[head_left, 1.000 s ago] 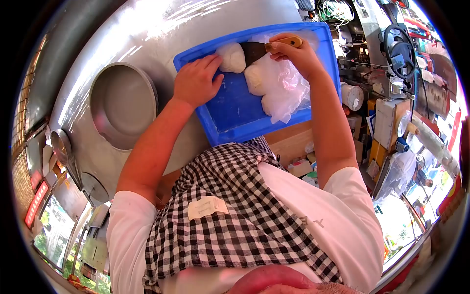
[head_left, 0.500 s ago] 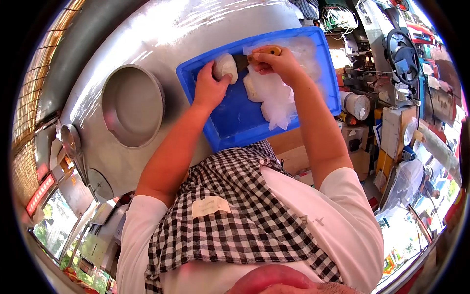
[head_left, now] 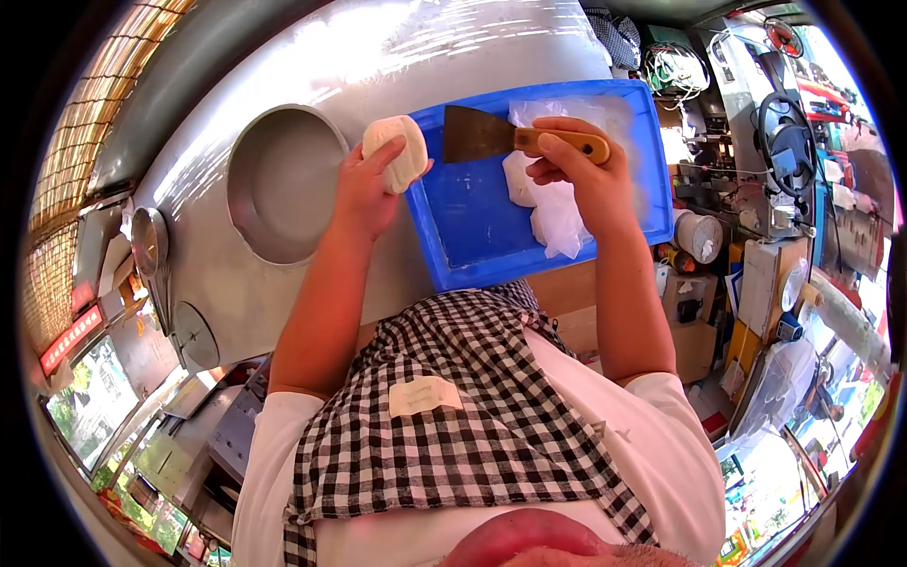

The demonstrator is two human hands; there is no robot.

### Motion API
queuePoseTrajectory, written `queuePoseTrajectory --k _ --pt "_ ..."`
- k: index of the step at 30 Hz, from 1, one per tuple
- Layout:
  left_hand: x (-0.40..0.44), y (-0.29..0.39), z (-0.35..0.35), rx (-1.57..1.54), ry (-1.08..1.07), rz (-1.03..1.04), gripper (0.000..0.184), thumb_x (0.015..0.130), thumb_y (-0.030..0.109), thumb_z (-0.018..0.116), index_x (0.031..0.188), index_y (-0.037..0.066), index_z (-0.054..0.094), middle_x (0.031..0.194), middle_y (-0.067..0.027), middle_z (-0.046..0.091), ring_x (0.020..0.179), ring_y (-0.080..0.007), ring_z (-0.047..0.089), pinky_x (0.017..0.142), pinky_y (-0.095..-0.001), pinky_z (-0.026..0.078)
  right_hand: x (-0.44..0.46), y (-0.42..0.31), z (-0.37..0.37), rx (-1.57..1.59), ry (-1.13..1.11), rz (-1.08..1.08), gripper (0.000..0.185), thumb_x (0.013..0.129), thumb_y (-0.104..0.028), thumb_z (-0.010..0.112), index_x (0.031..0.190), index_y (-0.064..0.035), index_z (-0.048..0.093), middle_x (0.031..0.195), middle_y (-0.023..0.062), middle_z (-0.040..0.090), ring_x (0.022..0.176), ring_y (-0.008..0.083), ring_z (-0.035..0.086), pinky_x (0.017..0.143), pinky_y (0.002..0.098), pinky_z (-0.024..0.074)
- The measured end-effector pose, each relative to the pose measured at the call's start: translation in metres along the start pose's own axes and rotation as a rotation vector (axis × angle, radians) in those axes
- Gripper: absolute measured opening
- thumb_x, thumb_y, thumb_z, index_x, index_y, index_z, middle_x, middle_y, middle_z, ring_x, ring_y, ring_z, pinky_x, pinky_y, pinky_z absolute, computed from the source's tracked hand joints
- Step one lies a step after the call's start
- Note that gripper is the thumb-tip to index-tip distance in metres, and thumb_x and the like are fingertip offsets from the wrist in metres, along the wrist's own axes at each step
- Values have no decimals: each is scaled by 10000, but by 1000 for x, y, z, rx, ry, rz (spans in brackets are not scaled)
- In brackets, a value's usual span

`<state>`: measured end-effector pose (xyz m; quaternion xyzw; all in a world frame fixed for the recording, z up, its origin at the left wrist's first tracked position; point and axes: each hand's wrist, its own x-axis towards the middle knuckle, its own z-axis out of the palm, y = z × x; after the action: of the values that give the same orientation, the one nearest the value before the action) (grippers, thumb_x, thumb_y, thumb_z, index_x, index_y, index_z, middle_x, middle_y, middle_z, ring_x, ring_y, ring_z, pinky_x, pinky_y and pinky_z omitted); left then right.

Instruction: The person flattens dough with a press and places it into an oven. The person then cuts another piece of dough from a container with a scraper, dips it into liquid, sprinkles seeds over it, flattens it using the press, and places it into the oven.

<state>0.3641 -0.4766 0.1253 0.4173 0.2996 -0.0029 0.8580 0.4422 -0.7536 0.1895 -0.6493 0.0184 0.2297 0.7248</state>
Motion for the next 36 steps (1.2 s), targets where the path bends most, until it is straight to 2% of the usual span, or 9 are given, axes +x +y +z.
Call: queuePoseTrajectory --k 3,6,9,15,18,22,27,31,36 --pt "-8 34 -47 186 110 183 424 967 144 743 1328 -37 614 1198 -137 697 1111 -250 697 932 -403 598 -8 3 1 9 101 -5 310 971 -176 762 1220 7 738 979 119 766 767 172 746 695 288 616" --pt "-8 61 -88 952 439 433 472 925 163 759 1342 -12 626 1220 -154 718 1135 -294 698 969 -415 568 -12 13 12 -12 161 19 328 971 -191 767 1235 1 734 983 122 767 767 169 739 707 294 613" --pt "26 53 -181 1454 332 618 581 865 140 769 1411 31 600 1325 -182 691 1222 -375 654 1038 -450 529 -16 23 36 -43 168 35 328 975 -195 767 1237 0 732 982 118 766 769 163 734 725 294 610" --pt "38 41 -240 1783 160 734 684 818 95 747 1475 85 557 1458 -198 595 1355 -417 551 1138 -491 458 -28 31 106 -119 115 39 348 996 -201 734 1281 -3 710 1012 129 769 792 165 740 744 295 611" --pt "32 55 -248 1615 297 561 706 811 79 741 1489 96 545 1478 -223 573 1369 -430 540 1157 -491 448 -29 25 145 -143 73 -5 338 992 -199 739 1264 0 718 1007 120 767 790 156 734 730 292 610" --pt "37 64 -269 1426 225 437 682 809 81 701 1474 27 560 1460 -260 588 1365 -429 552 1162 -460 439 -15 31 195 -145 -25 -10 292 972 -191 769 1195 -4 738 968 79 760 769 136 713 703 272 588" --pt "41 74 -272 1056 246 304 639 822 89 643 1442 -54 579 1396 -287 637 1339 -419 587 1154 -421 440 28 53 251 -482 -34 10 324 928 -275 766 1119 -13 752 878 44 757 748 132 705 704 296 571" --pt "49 68 -275 876 345 266 623 887 153 680 1455 -75 562 1410 -269 645 1328 -382 613 1121 -412 461 60 88 281 -632 -94 -10 316 893 -304 757 1054 -32 762 823 34 755 726 140 708 707 312 562" --pt "35 82 -260 559 388 160 631 921 210 731 1462 -67 560 1455 -241 619 1335 -329 601 1109 -384 459 37 77 312 -534 -16 53 269 890 -302 740 989 -54 769 839 56 767 731 150 713 716 325 560"
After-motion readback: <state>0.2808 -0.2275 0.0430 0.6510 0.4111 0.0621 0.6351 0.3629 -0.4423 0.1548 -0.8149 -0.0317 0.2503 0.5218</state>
